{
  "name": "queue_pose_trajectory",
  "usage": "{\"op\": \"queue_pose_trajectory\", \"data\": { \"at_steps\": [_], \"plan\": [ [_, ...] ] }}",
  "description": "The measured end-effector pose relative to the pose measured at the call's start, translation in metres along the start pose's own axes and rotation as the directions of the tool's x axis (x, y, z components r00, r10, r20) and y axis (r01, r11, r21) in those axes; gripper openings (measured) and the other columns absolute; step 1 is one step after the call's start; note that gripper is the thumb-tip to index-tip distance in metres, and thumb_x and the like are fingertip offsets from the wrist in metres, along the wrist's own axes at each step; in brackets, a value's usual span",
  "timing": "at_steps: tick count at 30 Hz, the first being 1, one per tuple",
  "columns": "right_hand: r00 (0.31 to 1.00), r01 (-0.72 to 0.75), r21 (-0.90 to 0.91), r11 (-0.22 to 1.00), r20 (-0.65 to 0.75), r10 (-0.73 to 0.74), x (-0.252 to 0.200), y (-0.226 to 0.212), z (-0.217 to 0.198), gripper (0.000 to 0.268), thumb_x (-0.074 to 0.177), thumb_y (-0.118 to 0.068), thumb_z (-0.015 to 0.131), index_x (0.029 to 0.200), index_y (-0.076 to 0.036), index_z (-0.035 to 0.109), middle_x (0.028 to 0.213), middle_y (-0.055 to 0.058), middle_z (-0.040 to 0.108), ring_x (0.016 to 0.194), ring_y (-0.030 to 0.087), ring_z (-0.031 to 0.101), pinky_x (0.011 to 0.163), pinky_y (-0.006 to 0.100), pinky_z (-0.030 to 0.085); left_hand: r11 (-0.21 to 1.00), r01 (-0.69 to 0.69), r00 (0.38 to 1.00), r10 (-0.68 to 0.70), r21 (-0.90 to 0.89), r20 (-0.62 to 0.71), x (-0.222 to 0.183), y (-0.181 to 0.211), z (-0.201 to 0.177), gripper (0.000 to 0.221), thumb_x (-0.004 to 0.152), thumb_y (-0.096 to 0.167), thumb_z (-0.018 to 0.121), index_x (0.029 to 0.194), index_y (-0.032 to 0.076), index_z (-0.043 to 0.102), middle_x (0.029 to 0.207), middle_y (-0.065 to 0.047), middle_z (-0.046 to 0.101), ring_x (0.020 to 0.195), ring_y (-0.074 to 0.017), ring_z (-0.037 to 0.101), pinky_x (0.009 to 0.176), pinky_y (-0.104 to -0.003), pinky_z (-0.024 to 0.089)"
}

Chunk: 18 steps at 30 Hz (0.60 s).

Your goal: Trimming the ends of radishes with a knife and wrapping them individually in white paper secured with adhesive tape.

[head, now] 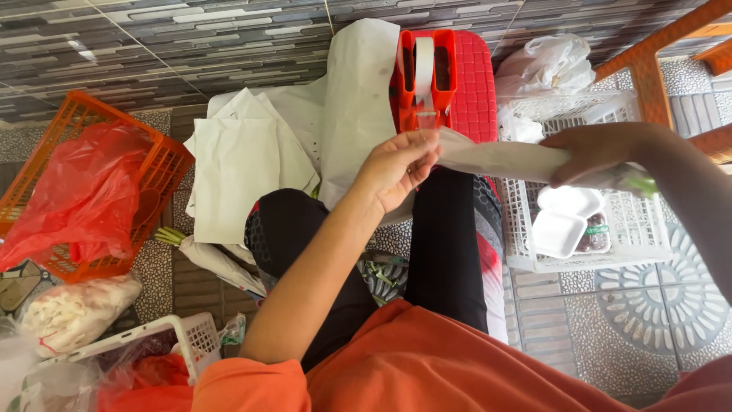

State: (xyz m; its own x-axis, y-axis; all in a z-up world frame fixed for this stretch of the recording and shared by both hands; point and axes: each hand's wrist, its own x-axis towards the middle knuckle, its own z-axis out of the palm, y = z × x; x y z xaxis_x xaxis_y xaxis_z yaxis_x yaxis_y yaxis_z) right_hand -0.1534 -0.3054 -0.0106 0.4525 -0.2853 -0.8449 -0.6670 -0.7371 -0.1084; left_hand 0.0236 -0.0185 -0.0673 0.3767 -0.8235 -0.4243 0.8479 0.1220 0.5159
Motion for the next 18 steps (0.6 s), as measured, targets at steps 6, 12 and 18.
{"op": "queue_pose_trajectory", "data": {
  "at_steps": [6, 12, 18],
  "plan": [
    [0.924, 0.343, 0.199, 0.918, 0.108, -0.368, 0.037, -0.070, 0.015, 0.036, 0.078, -0.018, 0.084, 0.106, 0.003, 0.074, 0.078, 0.018, 0.075, 0.064, 0.031, 0.077, 0.058, 0.041, 0.065, 0.992, -0.040, 0.996, 0.050, 0.123, -0.078, 0.012, 0.008, 0.008, 0.028, 0.090, 0.013, 0.080, 0.113, 0.000, 0.071, 0.089, -0.014, 0.077, 0.073, -0.0147, 0.077, 0.068, -0.025, 0.066],
    [0.865, 0.351, 0.456, 0.818, 0.178, -0.470, 0.095, -0.098, 0.020, 0.032, 0.072, -0.010, 0.084, 0.093, 0.011, 0.072, 0.076, 0.025, 0.075, 0.064, 0.036, 0.076, 0.055, 0.050, 0.064, 0.985, -0.015, 0.989, 0.041, 0.172, -0.145, 0.003, -0.002, 0.002, 0.028, 0.087, 0.013, 0.083, 0.108, -0.003, 0.072, 0.082, -0.013, 0.075, 0.069, -0.0149, 0.076, 0.067, -0.026, 0.067],
    [0.843, 0.327, 0.621, 0.712, 0.149, -0.517, 0.106, -0.112, 0.005, 0.034, 0.072, -0.012, 0.084, 0.091, 0.012, 0.070, 0.078, 0.029, 0.073, 0.066, 0.040, 0.075, 0.057, 0.053, 0.063, 0.976, -0.001, 0.980, 0.044, 0.216, -0.196, 0.012, -0.022, -0.008, 0.029, 0.084, 0.013, 0.085, 0.103, -0.003, 0.072, 0.084, -0.018, 0.076, 0.072, -0.0182, 0.077, 0.068, -0.028, 0.067]
  ]
}}
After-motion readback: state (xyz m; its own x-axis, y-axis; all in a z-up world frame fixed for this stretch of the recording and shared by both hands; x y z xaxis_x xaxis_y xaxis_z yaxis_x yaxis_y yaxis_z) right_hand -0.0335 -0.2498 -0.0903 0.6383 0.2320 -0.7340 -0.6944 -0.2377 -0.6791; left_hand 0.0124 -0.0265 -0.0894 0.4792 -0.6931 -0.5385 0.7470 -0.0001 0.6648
